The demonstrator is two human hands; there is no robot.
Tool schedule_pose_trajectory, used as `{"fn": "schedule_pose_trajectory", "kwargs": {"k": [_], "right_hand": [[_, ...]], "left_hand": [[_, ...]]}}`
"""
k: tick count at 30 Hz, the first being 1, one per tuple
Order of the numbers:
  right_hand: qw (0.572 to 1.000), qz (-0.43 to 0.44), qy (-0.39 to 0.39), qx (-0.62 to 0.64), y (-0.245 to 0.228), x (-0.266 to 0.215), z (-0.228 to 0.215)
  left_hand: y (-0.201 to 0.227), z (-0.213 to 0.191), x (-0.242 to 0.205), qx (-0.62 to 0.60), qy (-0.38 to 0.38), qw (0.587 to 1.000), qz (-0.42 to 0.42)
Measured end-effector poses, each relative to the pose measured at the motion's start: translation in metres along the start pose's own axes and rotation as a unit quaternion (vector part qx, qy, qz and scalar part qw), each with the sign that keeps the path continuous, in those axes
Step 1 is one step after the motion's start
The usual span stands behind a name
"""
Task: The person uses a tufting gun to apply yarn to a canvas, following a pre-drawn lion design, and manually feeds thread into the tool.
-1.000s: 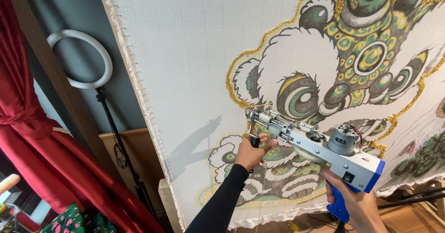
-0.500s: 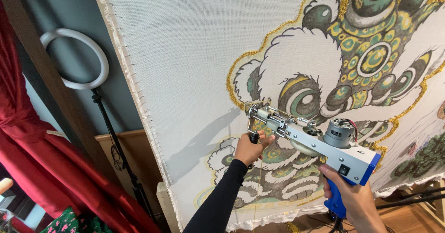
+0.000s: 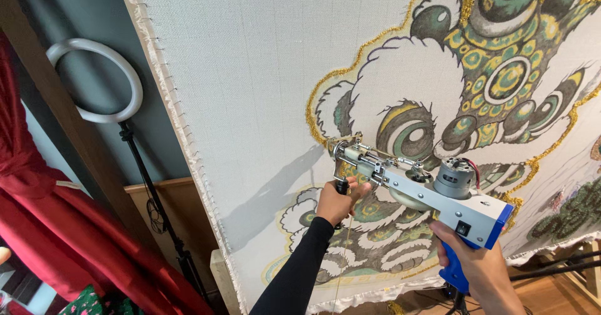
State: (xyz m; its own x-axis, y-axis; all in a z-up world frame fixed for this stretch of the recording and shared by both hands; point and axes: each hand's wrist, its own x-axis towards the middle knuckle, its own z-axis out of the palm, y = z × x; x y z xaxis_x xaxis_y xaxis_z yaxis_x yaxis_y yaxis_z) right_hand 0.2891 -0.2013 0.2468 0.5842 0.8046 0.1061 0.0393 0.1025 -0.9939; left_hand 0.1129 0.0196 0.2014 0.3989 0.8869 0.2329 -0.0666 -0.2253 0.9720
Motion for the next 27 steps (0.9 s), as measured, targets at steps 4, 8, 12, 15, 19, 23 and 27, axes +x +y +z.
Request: {"fn": "schedule_pose_trajectory", "kwargs": {"k": [4,8,12,15,19,23,27], "right_hand": [[1.0,-0.021,0.006,0.002,-0.003,0.0,0.008],[1.0,-0.011,0.01,-0.009,-0.006,-0.004,0.011],[0.999,-0.043,0.01,-0.015,-0.007,-0.003,0.022],[0.993,-0.097,-0.003,-0.073,-0.013,0.0,0.033],[0.959,-0.215,-0.011,-0.182,-0.031,0.002,0.049],[0.927,-0.294,-0.032,-0.229,-0.049,0.003,0.061],[0.886,-0.347,-0.051,-0.304,-0.064,0.005,0.065]], "left_hand": [[0.002,-0.003,0.003,0.0,0.002,1.0,-0.009],[0.007,-0.006,0.0,-0.004,0.001,0.999,-0.032],[0.0,-0.008,0.016,0.004,-0.001,1.0,-0.03],[-0.009,-0.014,0.032,0.005,-0.012,0.999,-0.037],[-0.013,-0.027,0.053,0.029,-0.007,0.999,-0.039],[-0.016,-0.043,0.067,0.019,-0.02,0.999,-0.035],[-0.013,-0.053,0.074,0.074,-0.016,0.996,-0.04]]}}
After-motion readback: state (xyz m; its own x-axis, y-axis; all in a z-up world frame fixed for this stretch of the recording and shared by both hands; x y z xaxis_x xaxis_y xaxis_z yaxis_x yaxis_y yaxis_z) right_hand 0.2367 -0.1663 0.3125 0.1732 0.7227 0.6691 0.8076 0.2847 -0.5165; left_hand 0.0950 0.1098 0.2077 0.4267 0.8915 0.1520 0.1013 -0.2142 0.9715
